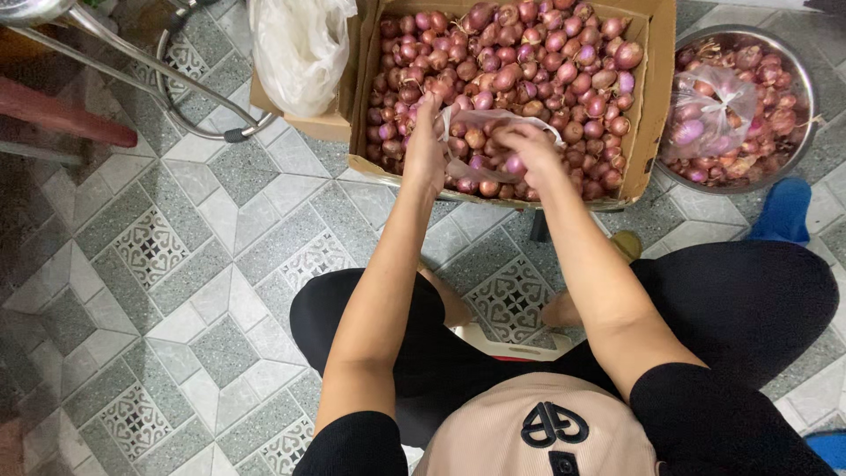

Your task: The person packs red onions from a cardboard box into a plastic bag while seated on a low stool. The person then stands, opens a pot lid on an induction cooktop, stirs boiling green vegetables with chopsticks, and replaces the lid before returning to pack more onions.

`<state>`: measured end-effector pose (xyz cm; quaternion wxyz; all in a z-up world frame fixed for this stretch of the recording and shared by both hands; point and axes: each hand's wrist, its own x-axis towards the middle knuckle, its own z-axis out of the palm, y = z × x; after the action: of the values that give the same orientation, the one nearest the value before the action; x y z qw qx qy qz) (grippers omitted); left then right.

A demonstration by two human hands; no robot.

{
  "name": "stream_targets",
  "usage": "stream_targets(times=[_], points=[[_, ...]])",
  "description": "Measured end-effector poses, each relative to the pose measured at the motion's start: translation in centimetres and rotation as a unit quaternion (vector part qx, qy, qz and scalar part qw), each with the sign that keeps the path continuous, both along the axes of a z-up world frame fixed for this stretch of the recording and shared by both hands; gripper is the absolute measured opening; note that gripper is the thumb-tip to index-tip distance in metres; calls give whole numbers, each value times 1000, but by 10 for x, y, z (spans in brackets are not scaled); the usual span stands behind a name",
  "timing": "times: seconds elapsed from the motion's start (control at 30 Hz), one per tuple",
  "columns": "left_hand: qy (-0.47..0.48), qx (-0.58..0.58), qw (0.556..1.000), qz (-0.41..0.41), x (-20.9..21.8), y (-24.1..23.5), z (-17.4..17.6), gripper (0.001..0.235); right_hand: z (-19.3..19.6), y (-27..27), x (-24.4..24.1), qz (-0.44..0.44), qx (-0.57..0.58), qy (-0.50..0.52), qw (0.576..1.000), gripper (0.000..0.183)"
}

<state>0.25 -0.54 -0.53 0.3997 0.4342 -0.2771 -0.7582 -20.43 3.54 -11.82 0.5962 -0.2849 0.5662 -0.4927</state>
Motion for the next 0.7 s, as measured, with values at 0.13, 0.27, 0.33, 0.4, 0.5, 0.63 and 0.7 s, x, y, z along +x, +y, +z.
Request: stream_targets(times=[0.13,0.27,0.33,0.4,0.5,0.63,0.7], points=[[7,-11,1000,0,2,-1,-1,72,-5,1,24,78,16,395,915,47],[-3,12,1000,-1,5,1,-5,73,-14,7,29,130,-37,354,925,33],[-1,22,1000,7,4,-1,-7,74,-18,4,25,96,-103,355,924,29],[-5,18,1000,12,3,-2,-9,74,-19,-1,14,8,-8,15,1000,25],[5,-2,1000,21,3,-2,-13,76,-14,-2,3,-98,86,-284,950,18],[-17,5,1000,7,2,-4,-14,79,-3,-3,8,-136,86,-324,932,13],[-17,5,1000,14,4,-3,-18,79,-2,-3,20,-99,49,-249,962,16]])
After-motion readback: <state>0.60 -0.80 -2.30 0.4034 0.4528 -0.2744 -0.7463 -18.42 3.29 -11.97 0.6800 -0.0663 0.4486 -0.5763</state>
